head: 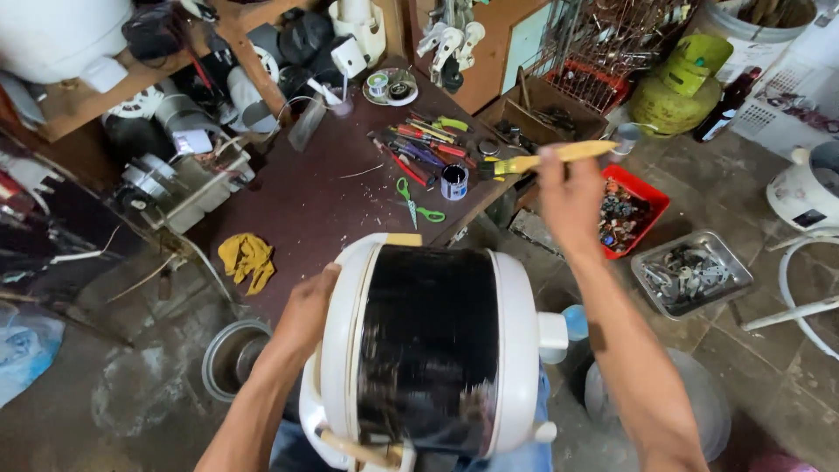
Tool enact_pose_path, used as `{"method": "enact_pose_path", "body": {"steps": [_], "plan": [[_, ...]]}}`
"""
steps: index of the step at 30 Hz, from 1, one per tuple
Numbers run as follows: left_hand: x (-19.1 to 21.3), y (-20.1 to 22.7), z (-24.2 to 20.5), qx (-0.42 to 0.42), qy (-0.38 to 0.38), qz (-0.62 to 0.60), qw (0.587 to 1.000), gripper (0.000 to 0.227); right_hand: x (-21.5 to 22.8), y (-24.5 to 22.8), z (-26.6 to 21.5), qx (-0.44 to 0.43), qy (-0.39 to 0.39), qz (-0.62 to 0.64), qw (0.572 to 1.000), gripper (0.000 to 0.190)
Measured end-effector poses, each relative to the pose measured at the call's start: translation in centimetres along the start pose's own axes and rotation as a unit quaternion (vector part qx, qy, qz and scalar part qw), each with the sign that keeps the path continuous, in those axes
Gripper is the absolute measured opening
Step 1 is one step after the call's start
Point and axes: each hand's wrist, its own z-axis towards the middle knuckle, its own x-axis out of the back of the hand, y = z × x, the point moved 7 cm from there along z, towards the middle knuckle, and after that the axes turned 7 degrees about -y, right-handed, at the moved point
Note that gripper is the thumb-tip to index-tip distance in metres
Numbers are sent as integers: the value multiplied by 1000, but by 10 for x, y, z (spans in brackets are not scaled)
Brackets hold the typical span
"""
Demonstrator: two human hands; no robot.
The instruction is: The person paints the black section of a white electric kettle with black paint using a yellow-handled brush. They repeatedly dip the brush into a paint can and apply the paint to the kettle's body while holding it on their lap.
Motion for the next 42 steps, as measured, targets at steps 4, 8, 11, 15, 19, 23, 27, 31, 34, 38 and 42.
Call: {"method": "enact_pose_path", "body": {"steps": [4, 8, 11, 15, 19, 23, 27, 31, 34, 38, 42], "plan": [[-5, 6, 11, 17, -12, 1, 1000, 63, -57, 2, 26, -47, -47, -102, 993, 27], [-6, -3, 20, 115, -10, 8, 993, 61, -119, 57, 40, -118, -262, -88, 954, 30], [-7, -2, 25, 131, -8, 0, 991, 63, -141, 68, 45, -102, -300, -149, 937, 32], [-4, -28, 46, 148, 16, -2, 989, 65, -158, 76, 42, -133, -355, -157, 912, 34], [-8, -29, 48, 168, 5, -13, 986, 68, -166, 84, 39, -132, -370, -145, 908, 34], [-11, -30, 50, 169, 3, -23, 985, 64, -172, 92, 40, -101, -354, -187, 911, 36], [-13, -18, 42, 183, 2, -3, 983, 65, -174, 95, 38, -100, -369, -194, 904, 35], [-13, -17, 43, 169, 3, 4, 986, 64, -175, 98, 38, -96, -368, -215, 899, 36], [-14, -18, 45, 169, 5, 9, 986, 66, -173, 100, 36, -125, -383, -186, 896, 33], [-14, -25, 50, 176, 2, 17, 984, 67, -161, 94, 42, -114, -345, -167, 917, 35], [-15, -22, 51, 162, -7, 20, 987, 64, -142, 78, 49, -99, -293, -147, 940, 29]]}}
